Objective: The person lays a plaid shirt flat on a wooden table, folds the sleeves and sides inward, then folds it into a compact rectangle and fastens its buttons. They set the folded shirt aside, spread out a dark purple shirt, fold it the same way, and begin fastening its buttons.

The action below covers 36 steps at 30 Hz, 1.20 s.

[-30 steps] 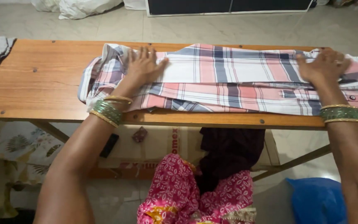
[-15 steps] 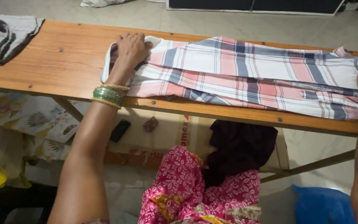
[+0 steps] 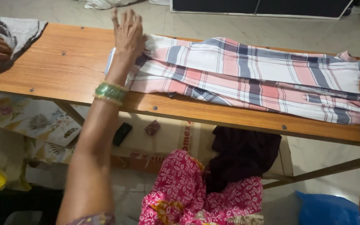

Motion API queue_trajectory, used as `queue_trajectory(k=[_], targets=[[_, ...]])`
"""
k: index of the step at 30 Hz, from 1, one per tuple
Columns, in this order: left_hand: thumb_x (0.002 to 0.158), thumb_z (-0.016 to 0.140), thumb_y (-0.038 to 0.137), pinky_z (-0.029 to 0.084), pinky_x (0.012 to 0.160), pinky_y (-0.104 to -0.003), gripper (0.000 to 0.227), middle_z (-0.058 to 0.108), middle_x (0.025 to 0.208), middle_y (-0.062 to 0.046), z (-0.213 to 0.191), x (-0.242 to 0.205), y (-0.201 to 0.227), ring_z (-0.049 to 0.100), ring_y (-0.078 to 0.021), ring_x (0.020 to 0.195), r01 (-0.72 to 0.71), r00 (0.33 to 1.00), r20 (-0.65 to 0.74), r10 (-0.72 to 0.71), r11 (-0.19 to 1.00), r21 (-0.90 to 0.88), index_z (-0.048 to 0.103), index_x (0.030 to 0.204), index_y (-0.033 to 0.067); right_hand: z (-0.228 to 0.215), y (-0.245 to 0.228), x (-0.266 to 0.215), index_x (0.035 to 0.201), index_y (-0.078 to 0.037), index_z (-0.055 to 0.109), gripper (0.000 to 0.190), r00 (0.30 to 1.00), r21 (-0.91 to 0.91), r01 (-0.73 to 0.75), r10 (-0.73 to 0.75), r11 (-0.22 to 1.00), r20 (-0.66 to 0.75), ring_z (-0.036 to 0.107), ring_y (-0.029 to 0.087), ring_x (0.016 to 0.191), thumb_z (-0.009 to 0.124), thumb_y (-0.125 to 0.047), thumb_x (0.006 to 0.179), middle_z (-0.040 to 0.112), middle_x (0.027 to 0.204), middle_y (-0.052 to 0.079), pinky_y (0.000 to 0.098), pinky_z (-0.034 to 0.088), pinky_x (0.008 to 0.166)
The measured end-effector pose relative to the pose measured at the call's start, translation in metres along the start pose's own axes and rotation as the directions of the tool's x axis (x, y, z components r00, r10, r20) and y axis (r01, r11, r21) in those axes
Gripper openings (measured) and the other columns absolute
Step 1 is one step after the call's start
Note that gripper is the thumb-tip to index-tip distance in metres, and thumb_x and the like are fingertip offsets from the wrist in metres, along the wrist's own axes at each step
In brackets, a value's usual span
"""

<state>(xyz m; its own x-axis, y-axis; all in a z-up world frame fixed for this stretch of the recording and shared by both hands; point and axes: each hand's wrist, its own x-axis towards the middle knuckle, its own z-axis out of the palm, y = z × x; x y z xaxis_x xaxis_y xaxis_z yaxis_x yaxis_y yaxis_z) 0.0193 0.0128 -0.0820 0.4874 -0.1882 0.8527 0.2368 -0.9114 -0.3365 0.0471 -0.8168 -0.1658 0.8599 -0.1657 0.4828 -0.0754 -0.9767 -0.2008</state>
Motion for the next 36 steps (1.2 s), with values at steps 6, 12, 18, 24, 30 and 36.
queue_trajectory(k=[6,12,18,24,30,36], targets=[[0.087,0.081,0.049,0.007,0.12,-0.064,0.074,0.058,0.144,-0.017,-0.187,-0.019,0.032,0.046,-0.0328,0.141,-0.047,0.802,0.199,0.563,0.392,-0.919,0.055,0.138,0.0025,-0.032,-0.052,0.024,0.141,0.004,0.052,0.064,0.995,-0.06,0.099,-0.1,0.993,-0.026,0.038,0.054,0.132,0.034,-0.046,0.106,0.049,0.139,0.036,0.0642,0.025,0.109],[0.086,0.062,0.003,0.017,0.128,-0.052,0.058,0.054,0.154,-0.01,-0.184,-0.068,0.021,0.046,-0.0279,0.146,-0.119,0.822,0.248,0.513,0.58,-0.806,0.058,0.144,0.0075,-0.082,-0.095,-0.003,0.141,0.006,0.058,0.076,0.907,-0.192,-0.343,0.377,0.919,0.184,0.047,0.049,0.136,0.029,-0.058,0.111,0.056,0.144,0.032,0.0645,0.032,0.11],[0.078,0.061,0.001,0.026,0.123,-0.049,0.066,0.055,0.151,-0.012,-0.176,-0.082,-0.044,0.048,-0.0296,0.144,-0.002,0.819,0.287,0.497,0.503,-0.865,0.06,0.143,0.0077,-0.075,-0.07,-0.001,0.143,0.003,0.055,0.069,0.886,-0.136,-0.405,0.425,0.904,0.186,0.045,0.049,0.137,0.029,-0.052,0.11,0.051,0.148,0.031,0.0638,0.03,0.113],[0.101,0.058,0.033,0.045,0.113,-0.045,0.044,0.059,0.149,-0.011,-0.217,-0.049,-0.055,0.057,-0.0309,0.135,0.385,0.755,0.604,0.256,0.573,-0.724,0.063,0.141,0.0148,-0.071,-0.093,0.007,0.157,-0.001,0.042,0.07,0.999,-0.132,0.039,-0.039,0.99,-0.002,0.025,0.054,0.145,0.04,-0.051,0.107,0.03,0.161,0.033,0.0644,0.02,0.115],[0.102,0.052,0.048,0.032,0.109,-0.06,0.061,0.049,0.145,-0.029,-0.129,-0.074,-0.028,0.041,-0.0487,0.138,0.187,0.748,0.581,0.319,0.739,-0.647,0.053,0.145,0.0043,-0.124,-0.125,-0.038,0.161,-0.02,0.037,0.07,0.908,-0.108,-0.275,0.295,0.955,0.297,0.019,0.041,0.156,0.027,-0.06,0.104,0.034,0.164,0.019,0.0582,0.014,0.125],[0.1,0.042,0.057,0.012,0.129,-0.059,0.057,0.068,0.14,-0.009,-0.2,-0.018,0.002,0.032,-0.024,0.16,0.108,0.465,0.844,0.267,0.929,-0.354,0.062,0.14,0.022,-0.158,-0.085,-0.04,0.151,-0.011,0.052,0.067,0.82,-0.242,-0.34,0.412,0.909,0.397,0.042,0.048,0.143,0.043,-0.058,0.104,0.045,0.155,0.025,0.0607,0.029,0.118]])
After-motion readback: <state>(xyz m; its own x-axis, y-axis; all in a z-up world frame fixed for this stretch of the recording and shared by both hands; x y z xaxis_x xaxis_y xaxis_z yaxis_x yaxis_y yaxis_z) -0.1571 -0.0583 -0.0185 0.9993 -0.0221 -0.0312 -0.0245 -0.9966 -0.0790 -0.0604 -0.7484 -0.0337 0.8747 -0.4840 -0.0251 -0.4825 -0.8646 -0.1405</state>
